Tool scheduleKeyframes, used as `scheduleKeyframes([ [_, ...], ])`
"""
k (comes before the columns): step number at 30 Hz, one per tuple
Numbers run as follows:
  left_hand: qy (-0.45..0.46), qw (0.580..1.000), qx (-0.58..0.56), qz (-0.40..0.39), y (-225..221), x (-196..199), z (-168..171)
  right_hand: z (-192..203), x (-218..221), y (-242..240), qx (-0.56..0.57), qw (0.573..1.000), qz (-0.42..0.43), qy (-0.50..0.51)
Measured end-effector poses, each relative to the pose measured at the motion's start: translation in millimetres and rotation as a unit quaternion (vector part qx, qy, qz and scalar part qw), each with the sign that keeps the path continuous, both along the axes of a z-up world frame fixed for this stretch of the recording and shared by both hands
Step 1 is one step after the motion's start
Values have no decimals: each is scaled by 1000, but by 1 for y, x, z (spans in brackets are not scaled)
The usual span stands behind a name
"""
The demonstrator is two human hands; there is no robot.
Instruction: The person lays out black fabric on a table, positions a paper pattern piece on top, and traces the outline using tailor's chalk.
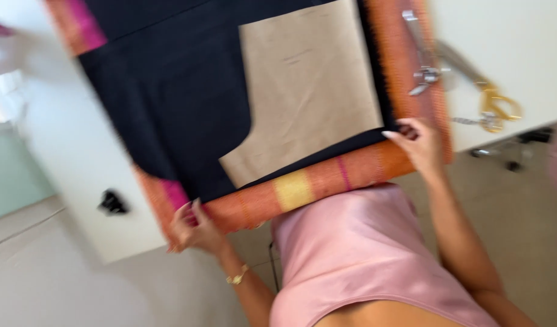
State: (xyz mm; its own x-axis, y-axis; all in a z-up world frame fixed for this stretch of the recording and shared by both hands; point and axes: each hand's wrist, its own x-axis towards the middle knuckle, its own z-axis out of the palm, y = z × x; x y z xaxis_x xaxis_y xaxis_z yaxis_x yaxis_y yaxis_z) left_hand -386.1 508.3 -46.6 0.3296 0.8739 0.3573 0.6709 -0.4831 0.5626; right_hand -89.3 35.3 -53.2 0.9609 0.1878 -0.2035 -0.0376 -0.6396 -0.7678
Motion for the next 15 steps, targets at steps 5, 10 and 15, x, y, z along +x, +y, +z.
scheduleKeyframes([
  [5, -14, 1000, 11, 22, -11, 12, 14, 20, -1, 10, -28, 997, 68, -34],
  [10, -38, 998, -43, 37, -11, 20, 28, 7, 6, 5, -112, 988, 91, -55],
  [15, -10, 997, -62, 39, -16, 20, 15, 9, 8, 3, -78, 995, 59, 23],
])
